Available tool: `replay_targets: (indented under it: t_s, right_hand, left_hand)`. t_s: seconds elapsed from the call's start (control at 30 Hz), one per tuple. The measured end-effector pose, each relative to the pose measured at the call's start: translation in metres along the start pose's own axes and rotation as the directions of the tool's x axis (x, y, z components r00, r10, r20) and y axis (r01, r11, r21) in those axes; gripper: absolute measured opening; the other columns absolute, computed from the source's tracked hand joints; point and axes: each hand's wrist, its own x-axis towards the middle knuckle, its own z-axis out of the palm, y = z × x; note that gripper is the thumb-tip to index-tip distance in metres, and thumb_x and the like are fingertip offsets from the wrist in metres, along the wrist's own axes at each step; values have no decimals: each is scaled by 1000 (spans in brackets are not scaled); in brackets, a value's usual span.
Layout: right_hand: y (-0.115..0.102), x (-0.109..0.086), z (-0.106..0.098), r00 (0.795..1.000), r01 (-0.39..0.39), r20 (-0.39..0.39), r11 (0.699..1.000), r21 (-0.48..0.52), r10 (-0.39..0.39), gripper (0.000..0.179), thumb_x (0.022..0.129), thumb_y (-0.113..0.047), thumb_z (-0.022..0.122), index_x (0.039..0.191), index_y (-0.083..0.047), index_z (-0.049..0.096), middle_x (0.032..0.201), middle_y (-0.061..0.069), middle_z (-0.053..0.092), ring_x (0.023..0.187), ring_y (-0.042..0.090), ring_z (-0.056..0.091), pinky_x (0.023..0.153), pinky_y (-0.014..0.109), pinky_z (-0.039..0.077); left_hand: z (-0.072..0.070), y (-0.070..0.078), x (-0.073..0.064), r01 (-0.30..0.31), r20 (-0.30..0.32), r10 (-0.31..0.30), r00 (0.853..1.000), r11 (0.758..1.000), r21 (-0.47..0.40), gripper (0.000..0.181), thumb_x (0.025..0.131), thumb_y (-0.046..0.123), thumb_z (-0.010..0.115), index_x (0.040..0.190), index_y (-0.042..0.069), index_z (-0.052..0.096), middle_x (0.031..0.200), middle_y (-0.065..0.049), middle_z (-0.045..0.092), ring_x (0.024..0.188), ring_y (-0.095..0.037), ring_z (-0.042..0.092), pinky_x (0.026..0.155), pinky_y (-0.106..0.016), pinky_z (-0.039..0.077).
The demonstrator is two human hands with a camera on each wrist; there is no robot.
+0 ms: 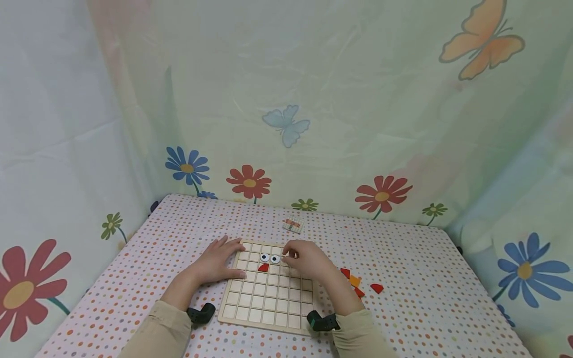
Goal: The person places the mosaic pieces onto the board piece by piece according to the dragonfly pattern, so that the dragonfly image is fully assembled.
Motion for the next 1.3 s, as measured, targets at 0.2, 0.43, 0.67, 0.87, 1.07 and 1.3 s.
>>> replay_targets:
  t_s: [0.2, 0.43, 0.67, 0.87, 1.07, 1.3]
  right_hand:
    - [26, -18, -25, 993, -97, -63, 995, -5, 97, 12, 94, -23, 69, 103, -16, 71, 82, -7, 61, 69, 13, 51, 59, 29, 44]
    - [62, -41, -48, 972, -220, -81, 975, -16, 218, 9, 93, -22, 69, 101, -17, 69, 85, -3, 62, 71, 15, 52, 59, 28, 46]
    - [93, -58, -58, 948, -318, -27, 947, -43, 318, 15, 92, -24, 70, 104, -15, 69, 89, -1, 64, 74, 16, 55, 62, 27, 51]
    - [107, -64, -56, 939, -342, 22, 938, -57, 344, 14, 89, -26, 73, 99, -16, 68, 88, -1, 61, 78, 16, 53, 67, 29, 49]
    - [115, -65, -51, 944, -326, 37, 944, -60, 328, 14, 87, -22, 76, 94, -17, 66, 85, -1, 58, 79, 16, 51, 67, 30, 46]
    - [117, -63, -50, 951, -306, 27, 950, -59, 308, 15, 89, -11, 71, 102, -18, 68, 93, -2, 61, 84, 17, 53, 76, 34, 52]
  left_hand:
    - [0, -1, 0, 2, 0, -2, 1000, 1000, 3, 82, 74, 72, 71, 140, 27, 53, 161, 1, 33, 153, -37, 14, 124, -59, 10]
    - [-1, 1, -2, -3, -1, 3, 1000, 1000, -2, 81, 74, 71, 71, 139, 25, 54, 161, -1, 34, 153, -38, 15, 124, -60, 10]
    - [0, -2, -2, -13, 2, 13, 1000, 1000, 1, 83, 74, 72, 70, 140, 25, 53, 161, -1, 34, 153, -38, 15, 124, -58, 11]
    - [2, -5, -2, -9, -2, 9, 1000, 1000, 9, 83, 73, 74, 69, 139, 26, 53, 161, 1, 34, 153, -37, 15, 124, -58, 11]
    - [2, -4, -1, -17, 1, 17, 1000, 1000, -7, 82, 73, 73, 70, 139, 27, 54, 161, 1, 33, 153, -37, 14, 125, -58, 10]
    - [2, -4, 0, -19, 1, 19, 1000, 1000, 4, 82, 74, 73, 69, 140, 27, 52, 162, 0, 32, 153, -37, 14, 125, -58, 10]
